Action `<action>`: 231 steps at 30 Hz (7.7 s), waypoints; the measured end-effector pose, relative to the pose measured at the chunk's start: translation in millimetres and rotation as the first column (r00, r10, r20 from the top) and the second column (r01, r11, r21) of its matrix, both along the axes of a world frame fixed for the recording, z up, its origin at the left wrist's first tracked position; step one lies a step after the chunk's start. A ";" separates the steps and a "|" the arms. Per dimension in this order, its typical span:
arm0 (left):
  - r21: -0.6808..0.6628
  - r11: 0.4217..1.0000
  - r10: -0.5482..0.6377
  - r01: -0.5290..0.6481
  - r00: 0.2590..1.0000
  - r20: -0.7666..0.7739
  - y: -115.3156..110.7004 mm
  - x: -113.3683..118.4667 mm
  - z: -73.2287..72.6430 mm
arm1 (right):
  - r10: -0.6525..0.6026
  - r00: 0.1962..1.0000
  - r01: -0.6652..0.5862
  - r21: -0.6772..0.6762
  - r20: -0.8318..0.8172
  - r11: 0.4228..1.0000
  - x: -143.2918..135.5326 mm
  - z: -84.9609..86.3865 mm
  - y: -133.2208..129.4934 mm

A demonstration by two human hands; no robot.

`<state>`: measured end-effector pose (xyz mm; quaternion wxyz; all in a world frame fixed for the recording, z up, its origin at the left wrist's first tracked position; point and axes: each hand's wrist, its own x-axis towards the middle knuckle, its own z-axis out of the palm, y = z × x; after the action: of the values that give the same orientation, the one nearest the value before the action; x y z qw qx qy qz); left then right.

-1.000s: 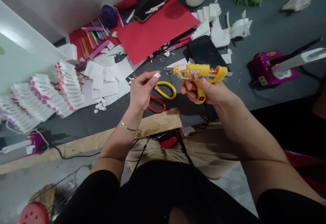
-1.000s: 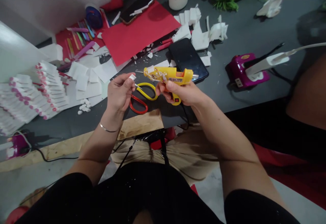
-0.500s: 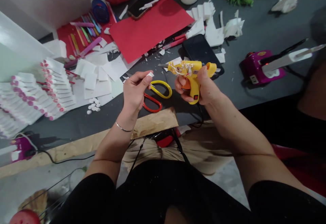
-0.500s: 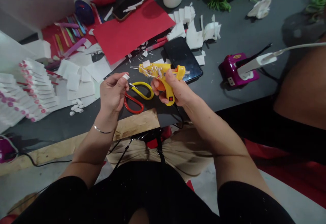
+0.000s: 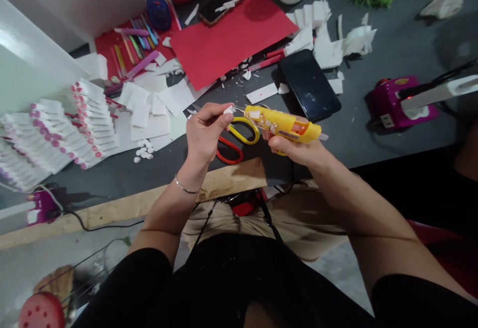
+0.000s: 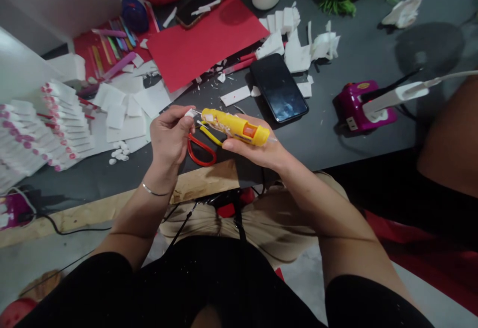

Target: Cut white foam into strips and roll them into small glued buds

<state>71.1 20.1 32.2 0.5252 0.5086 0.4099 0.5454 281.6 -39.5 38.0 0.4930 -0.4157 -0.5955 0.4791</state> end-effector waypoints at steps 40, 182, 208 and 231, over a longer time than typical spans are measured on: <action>-0.077 0.996 0.032 -0.033 0.999 -0.020 0.2 -0.8 1.8 | -0.056 0.939 -0.036 0.260 0.339 0.965 0.6 -3.6 6.2; -0.410 0.890 -0.104 0.200 0.964 0.244 11.5 -12.7 2.7 | -0.183 0.868 -0.100 0.522 0.462 0.847 13.6 12.1 -3.7; -0.521 0.804 -0.082 0.288 0.920 0.383 -5.9 -7.7 13.4 | -0.269 0.796 -0.094 0.549 0.543 0.830 -1.2 0.0 -0.5; -0.581 0.755 -0.002 0.303 0.887 0.461 -8.0 0.1 23.5 | 0.105 0.958 -0.169 0.228 0.266 0.959 5.2 5.6 3.4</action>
<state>71.3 12.1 55.7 0.7875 0.1977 0.3992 0.4259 286.7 -36.1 43.6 0.4272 -0.3653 -0.7359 0.3775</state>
